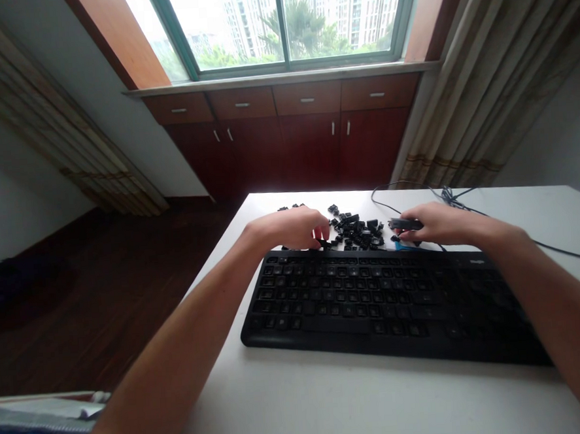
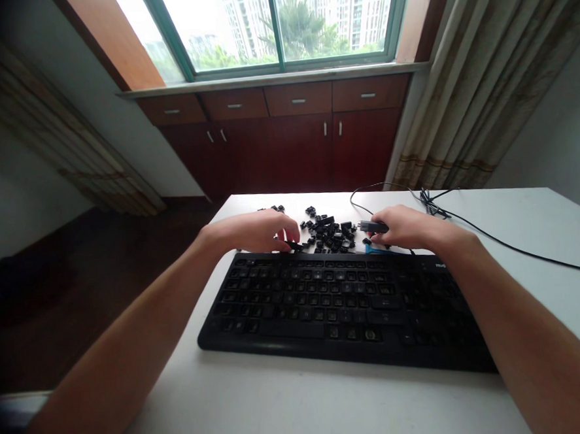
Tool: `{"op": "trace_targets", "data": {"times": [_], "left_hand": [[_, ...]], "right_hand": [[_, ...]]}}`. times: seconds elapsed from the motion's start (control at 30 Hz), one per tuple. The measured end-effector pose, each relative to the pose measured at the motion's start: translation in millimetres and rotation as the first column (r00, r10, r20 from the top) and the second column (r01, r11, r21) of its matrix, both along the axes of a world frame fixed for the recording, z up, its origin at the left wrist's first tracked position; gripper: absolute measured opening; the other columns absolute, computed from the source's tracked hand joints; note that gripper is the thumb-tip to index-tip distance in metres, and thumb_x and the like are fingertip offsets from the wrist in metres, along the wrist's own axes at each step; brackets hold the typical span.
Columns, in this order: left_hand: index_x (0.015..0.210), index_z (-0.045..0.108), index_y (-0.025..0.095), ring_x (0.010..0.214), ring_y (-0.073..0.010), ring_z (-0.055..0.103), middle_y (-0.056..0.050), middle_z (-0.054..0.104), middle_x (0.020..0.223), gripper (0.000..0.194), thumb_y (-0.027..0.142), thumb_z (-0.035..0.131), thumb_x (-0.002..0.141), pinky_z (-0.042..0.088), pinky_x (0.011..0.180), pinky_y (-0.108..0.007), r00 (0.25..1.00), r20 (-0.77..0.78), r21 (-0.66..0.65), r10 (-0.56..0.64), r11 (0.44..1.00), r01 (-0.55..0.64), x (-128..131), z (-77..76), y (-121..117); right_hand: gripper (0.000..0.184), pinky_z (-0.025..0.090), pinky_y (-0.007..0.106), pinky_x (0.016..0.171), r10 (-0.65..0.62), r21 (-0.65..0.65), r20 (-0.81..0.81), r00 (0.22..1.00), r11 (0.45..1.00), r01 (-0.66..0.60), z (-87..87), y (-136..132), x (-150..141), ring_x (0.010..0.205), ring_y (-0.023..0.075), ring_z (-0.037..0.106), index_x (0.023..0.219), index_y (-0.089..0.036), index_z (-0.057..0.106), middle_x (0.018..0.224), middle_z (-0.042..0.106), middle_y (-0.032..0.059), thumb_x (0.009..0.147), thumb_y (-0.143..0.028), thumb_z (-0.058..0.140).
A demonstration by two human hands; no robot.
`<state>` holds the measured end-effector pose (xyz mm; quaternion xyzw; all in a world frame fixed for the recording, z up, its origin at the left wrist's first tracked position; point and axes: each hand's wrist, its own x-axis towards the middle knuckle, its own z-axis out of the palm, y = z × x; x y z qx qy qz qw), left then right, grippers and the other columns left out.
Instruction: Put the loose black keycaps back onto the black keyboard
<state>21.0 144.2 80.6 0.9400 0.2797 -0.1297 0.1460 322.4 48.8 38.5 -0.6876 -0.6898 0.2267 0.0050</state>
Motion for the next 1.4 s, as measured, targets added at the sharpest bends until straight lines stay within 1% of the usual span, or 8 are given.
{"op": "trace_targets", "data": {"times": [0.33,0.43,0.6,0.8,1.0,1.4], "left_hand": [[0.111,0.072,0.024,0.087,-0.0184,0.067,-0.003,0.075,0.108,0.030,0.023,0.068,0.082,0.047,0.069,-0.025,1.000,0.000,0.009,-0.013,1.000,0.013,-0.7,-3.0,2.1],[0.112,0.072,0.024,0.086,-0.0181,0.067,-0.003,0.075,0.108,0.030,0.024,0.068,0.082,0.047,0.069,-0.025,1.000,-0.002,0.004,-0.012,1.000,0.012,-0.6,-4.6,3.8],[0.111,0.072,0.025,0.085,-0.0169,0.067,-0.003,0.075,0.107,0.029,0.026,0.068,0.082,0.047,0.068,-0.023,1.000,0.003,0.015,-0.029,0.999,0.028,-1.6,-7.0,6.2],[0.112,0.072,0.024,0.085,-0.0170,0.067,-0.003,0.074,0.107,0.030,0.026,0.066,0.082,0.047,0.069,-0.024,1.000,-0.005,0.012,-0.018,1.000,0.018,-1.4,-5.4,4.3],[0.111,0.072,0.024,0.086,-0.0174,0.067,-0.003,0.075,0.107,0.030,0.026,0.066,0.082,0.048,0.070,-0.024,1.000,-0.005,0.005,-0.016,1.000,0.016,-1.1,-4.6,3.5],[0.113,0.071,0.024,0.085,-0.0172,0.067,-0.003,0.074,0.107,0.032,0.028,0.066,0.082,0.048,0.070,-0.024,1.000,-0.010,0.008,-0.014,1.000,0.014,-1.6,-6.7,5.5]], "right_hand": [[0.031,0.048,0.034,0.076,0.001,0.007,0.007,1.000,1.000,-0.001,-0.5,1.6,1.5,0.091,0.0285,0.068,0.099,-0.023,0.074,0.098,0.076,0.0070,0.080,-0.045,0.065],[0.030,0.048,0.033,0.077,-0.001,-0.006,-0.004,1.000,1.000,0.001,-0.3,1.2,1.2,0.092,0.0281,0.068,0.099,-0.023,0.074,0.098,0.076,0.0066,0.080,-0.044,0.064],[0.031,0.049,0.033,0.078,-0.007,-0.018,0.021,1.000,1.000,0.007,0.7,0.9,0.1,0.092,0.0276,0.068,0.101,-0.022,0.074,0.100,0.076,0.0069,0.081,-0.044,0.063],[0.032,0.049,0.034,0.077,-0.001,-0.006,0.001,1.000,1.000,0.001,-0.5,0.9,1.4,0.090,0.0276,0.068,0.101,-0.022,0.074,0.099,0.076,0.0075,0.080,-0.044,0.065],[0.031,0.049,0.034,0.075,-0.006,0.008,0.016,1.000,1.000,0.006,0.6,-0.2,0.0,0.090,0.0281,0.068,0.100,-0.023,0.074,0.099,0.076,0.0077,0.080,-0.044,0.066],[0.032,0.049,0.034,0.076,0.003,-0.011,0.048,0.999,1.000,-0.002,2.0,-0.3,-3.3,0.093,0.0281,0.067,0.104,-0.022,0.073,0.101,0.075,0.0078,0.081,-0.043,0.063]]}}
